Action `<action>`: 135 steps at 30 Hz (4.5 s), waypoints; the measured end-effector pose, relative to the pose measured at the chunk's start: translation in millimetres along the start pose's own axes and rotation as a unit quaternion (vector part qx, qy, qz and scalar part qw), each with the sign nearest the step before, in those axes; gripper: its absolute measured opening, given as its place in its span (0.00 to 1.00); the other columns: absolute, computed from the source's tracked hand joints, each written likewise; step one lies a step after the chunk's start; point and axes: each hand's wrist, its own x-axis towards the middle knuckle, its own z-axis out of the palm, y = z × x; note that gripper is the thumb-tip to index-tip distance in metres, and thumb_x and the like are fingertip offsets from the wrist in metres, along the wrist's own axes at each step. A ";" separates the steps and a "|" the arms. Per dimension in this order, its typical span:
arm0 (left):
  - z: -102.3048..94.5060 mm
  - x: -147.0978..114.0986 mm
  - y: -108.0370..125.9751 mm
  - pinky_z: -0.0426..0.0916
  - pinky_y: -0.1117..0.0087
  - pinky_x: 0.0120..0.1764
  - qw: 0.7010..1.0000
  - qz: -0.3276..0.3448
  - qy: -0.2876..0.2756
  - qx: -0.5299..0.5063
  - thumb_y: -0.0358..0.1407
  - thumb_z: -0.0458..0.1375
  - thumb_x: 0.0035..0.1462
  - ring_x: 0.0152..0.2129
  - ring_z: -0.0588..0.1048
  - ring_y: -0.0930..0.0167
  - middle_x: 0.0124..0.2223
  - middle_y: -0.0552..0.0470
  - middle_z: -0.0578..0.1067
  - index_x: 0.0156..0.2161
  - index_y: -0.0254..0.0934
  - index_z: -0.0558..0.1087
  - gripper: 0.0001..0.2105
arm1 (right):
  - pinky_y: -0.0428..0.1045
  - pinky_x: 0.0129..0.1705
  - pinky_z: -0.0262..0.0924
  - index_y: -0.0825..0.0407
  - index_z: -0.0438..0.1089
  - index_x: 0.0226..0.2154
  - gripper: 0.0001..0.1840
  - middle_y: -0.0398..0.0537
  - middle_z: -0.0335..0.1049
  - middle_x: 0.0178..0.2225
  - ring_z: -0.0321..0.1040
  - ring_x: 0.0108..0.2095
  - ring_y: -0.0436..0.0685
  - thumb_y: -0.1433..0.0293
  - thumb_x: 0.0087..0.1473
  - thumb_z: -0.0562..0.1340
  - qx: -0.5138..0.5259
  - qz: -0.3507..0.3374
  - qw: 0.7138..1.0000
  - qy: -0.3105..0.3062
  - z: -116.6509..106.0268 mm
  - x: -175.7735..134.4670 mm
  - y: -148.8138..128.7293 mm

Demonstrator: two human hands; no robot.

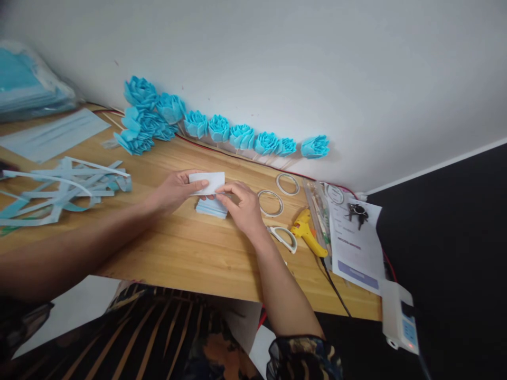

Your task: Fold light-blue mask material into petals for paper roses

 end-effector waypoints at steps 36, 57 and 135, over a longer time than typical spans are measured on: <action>-1.3 1.8 -4.8 0.74 0.70 0.36 0.999 -0.015 -0.004 -0.028 0.35 0.66 0.50 0.27 0.79 0.72 0.35 0.49 0.80 0.46 0.30 0.74 0.18 | 0.52 0.44 0.66 0.47 0.74 0.35 0.06 0.44 0.77 0.37 0.72 0.38 0.55 0.65 0.52 0.66 -0.001 0.034 0.999 0.015 1.0 -0.8 -1.9; 2.8 1.2 -2.7 0.76 0.66 0.39 0.999 -0.022 -0.006 -0.049 0.36 0.70 0.46 0.31 0.80 0.71 0.43 0.45 0.80 0.51 0.31 0.73 0.26 | 0.49 0.40 0.65 0.49 0.71 0.29 0.05 0.42 0.75 0.30 0.71 0.33 0.53 0.66 0.55 0.63 -0.013 0.027 0.999 0.040 2.0 0.6 1.2; 4.0 -2.5 0.4 0.63 0.75 0.24 0.989 0.030 0.029 0.145 0.42 0.62 0.52 0.20 0.68 0.76 0.22 0.52 0.74 0.22 0.35 0.76 0.14 | 0.48 0.37 0.62 0.49 0.70 0.32 0.12 0.42 0.71 0.31 0.67 0.33 0.51 0.59 0.52 0.66 0.174 0.128 0.975 0.048 12.5 -1.8 10.4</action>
